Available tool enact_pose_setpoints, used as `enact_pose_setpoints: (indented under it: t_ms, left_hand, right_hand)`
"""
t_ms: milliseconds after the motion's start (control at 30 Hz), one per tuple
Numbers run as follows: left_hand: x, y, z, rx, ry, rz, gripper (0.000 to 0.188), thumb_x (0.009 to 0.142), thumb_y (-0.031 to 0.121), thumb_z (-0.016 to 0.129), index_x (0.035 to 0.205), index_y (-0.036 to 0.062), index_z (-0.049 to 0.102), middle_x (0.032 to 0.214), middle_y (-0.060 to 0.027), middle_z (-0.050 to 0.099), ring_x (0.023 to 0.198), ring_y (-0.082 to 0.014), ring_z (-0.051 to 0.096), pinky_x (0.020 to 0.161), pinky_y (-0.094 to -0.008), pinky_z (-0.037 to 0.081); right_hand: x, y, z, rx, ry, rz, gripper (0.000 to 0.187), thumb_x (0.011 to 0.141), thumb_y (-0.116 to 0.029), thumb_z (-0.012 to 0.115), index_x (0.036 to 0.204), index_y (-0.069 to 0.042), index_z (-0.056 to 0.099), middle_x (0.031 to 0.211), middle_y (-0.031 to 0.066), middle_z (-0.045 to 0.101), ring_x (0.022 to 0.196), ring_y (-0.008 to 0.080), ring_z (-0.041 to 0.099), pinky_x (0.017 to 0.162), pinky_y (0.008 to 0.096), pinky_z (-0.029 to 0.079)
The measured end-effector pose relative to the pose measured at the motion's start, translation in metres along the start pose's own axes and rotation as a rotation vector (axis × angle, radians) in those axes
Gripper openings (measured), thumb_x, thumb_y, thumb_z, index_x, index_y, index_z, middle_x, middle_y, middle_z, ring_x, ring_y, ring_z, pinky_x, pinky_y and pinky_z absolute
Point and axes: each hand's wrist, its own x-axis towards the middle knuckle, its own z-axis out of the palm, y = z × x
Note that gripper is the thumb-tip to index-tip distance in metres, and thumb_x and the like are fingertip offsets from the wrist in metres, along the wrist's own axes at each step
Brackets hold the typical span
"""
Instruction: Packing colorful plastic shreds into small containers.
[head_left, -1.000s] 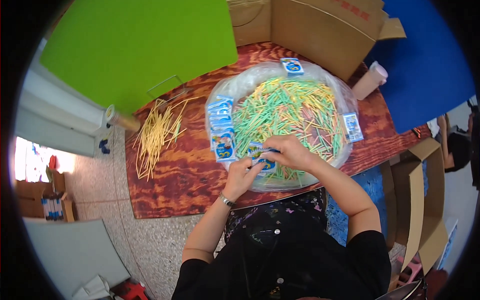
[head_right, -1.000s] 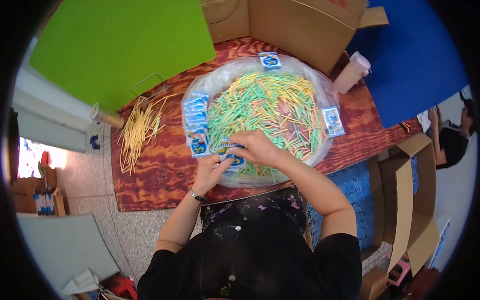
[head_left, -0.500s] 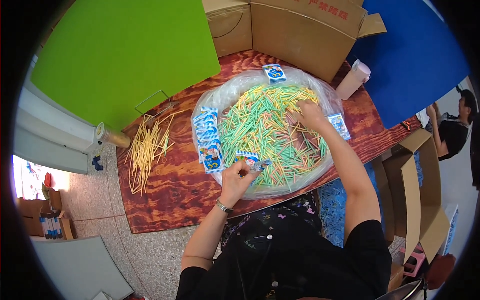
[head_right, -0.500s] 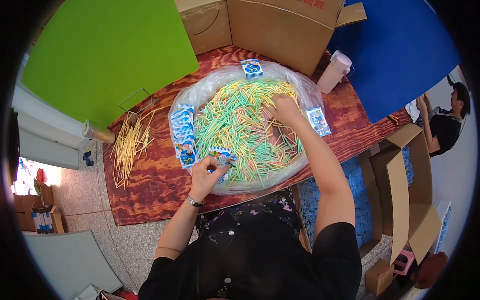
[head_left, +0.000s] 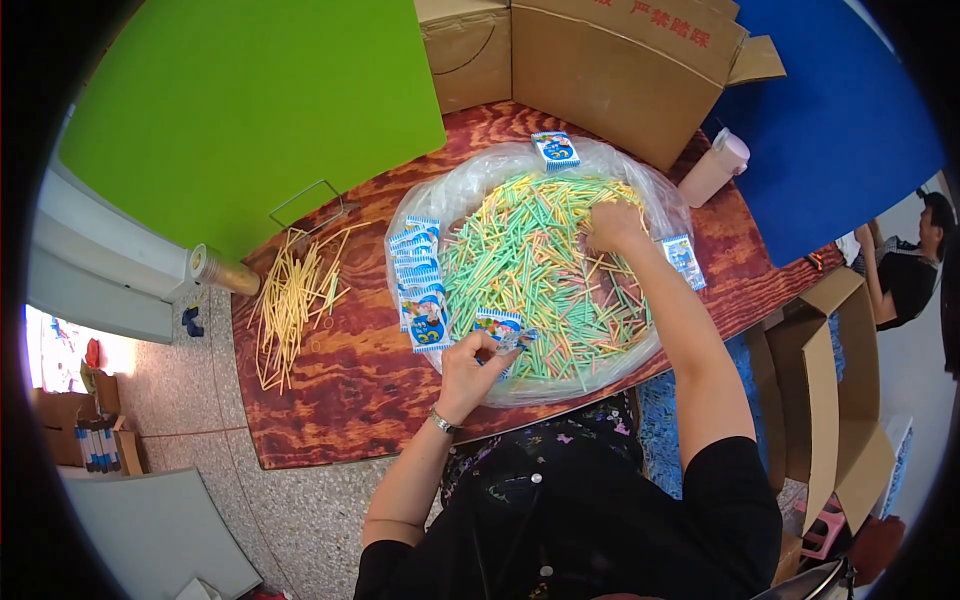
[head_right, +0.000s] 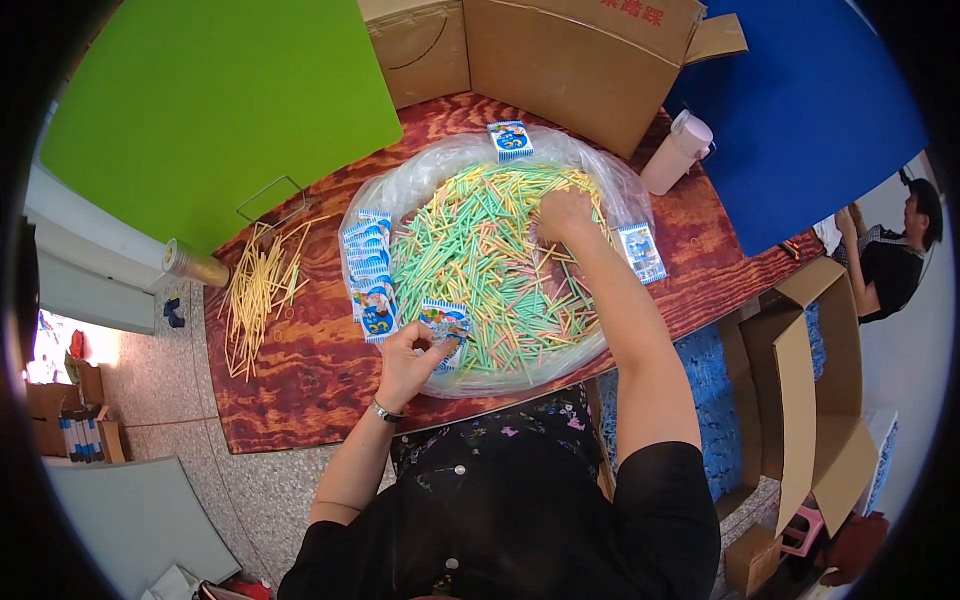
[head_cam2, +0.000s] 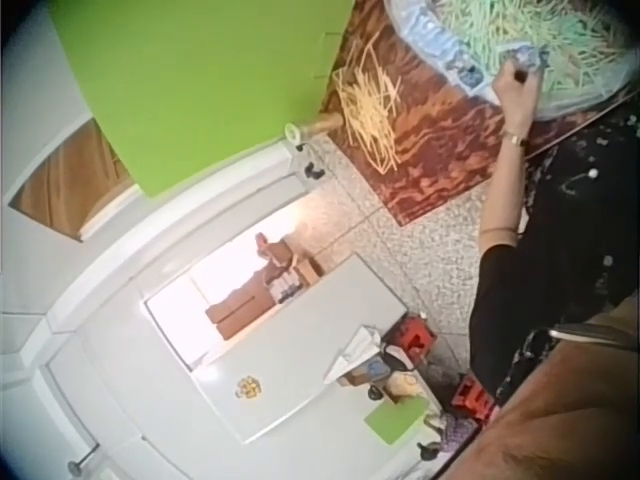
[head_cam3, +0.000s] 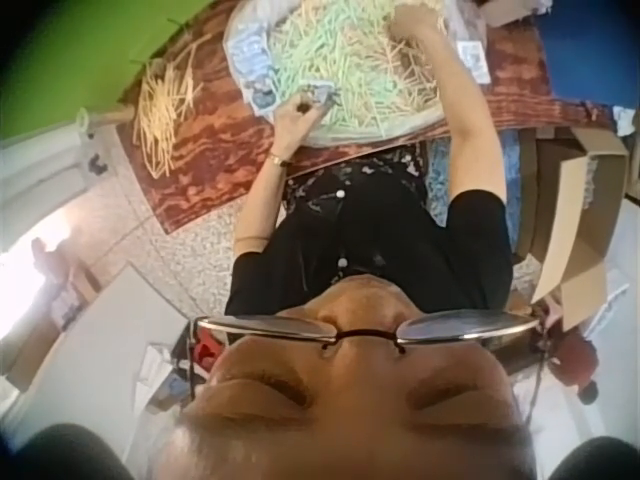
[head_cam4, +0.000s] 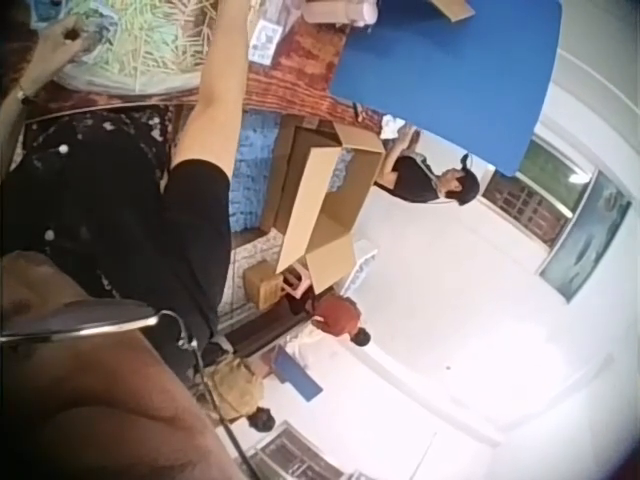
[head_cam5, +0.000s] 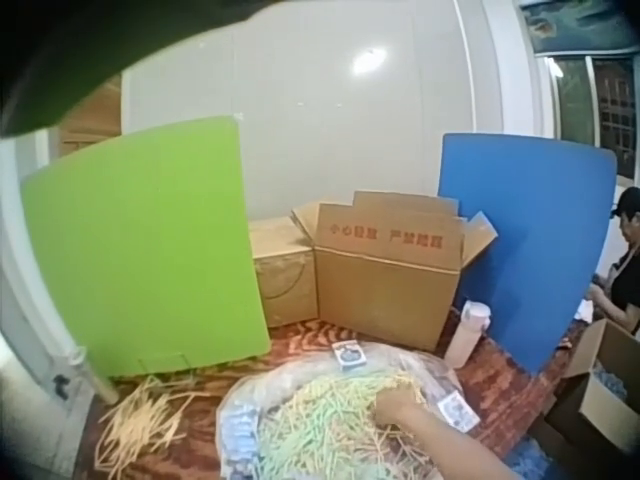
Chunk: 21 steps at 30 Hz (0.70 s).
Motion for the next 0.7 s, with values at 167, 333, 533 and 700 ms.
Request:
enact_pose_setpoints:
  t_ms: [167, 333, 533, 700]
  left_hand:
    - [0.001, 0.004, 0.0, 0.015, -0.014, 0.009, 0.026, 0.075, 0.016, 0.08, 0.071, 0.0028, 0.058, 0.065, 0.001, 0.057, 0.06, -0.005, 0.047, 0.053, -0.0226, 0.038]
    - [-0.003, -0.001, -0.002, 0.02, 0.037, 0.024, 0.026, 0.074, 0.016, 0.081, 0.072, 0.0032, 0.059, 0.065, 0.0009, 0.058, 0.059, -0.0049, 0.047, 0.052, -0.0228, 0.039]
    - [-0.003, 0.001, -0.002, 0.008, 0.042, 0.064, 0.027, 0.074, 0.016, 0.081, 0.072, 0.0031, 0.057, 0.065, 0.0012, 0.056, 0.059, -0.0048, 0.047, 0.053, -0.0226, 0.039]
    - [-0.003, 0.006, -0.001, 0.012, 0.034, 0.084, 0.026, 0.074, 0.016, 0.08, 0.072, 0.0029, 0.058, 0.064, -0.0032, 0.058, 0.055, -0.0097, 0.051, 0.05, -0.0251, 0.04]
  right_hand:
    - [0.021, -0.003, 0.032, -0.066, 0.157, 0.021, 0.023, 0.078, -0.015, 0.062, 0.096, -0.002, 0.069, 0.104, 0.017, 0.068, 0.112, 0.0352, 0.055, 0.097, 0.052, 0.039]
    - [0.011, 0.017, 0.031, -0.113, 0.201, -0.043, 0.024, 0.082, -0.012, 0.059, 0.103, -0.003, 0.066, 0.104, 0.0174, 0.068, 0.115, 0.0362, 0.054, 0.095, 0.055, 0.039]
    - [-0.031, 0.024, -0.023, 0.017, -0.036, -0.053, 0.038, 0.098, -0.032, 0.045, 0.104, 0.001, 0.063, 0.102, 0.0203, 0.068, 0.105, 0.0325, 0.062, 0.093, 0.0509, 0.042]
    - [-0.038, 0.054, -0.013, 0.663, -0.124, -0.431, 0.048, 0.098, -0.043, 0.046, 0.114, 0.002, 0.056, 0.086, 0.0149, 0.07, 0.096, 0.0245, 0.065, 0.084, 0.0373, 0.048]
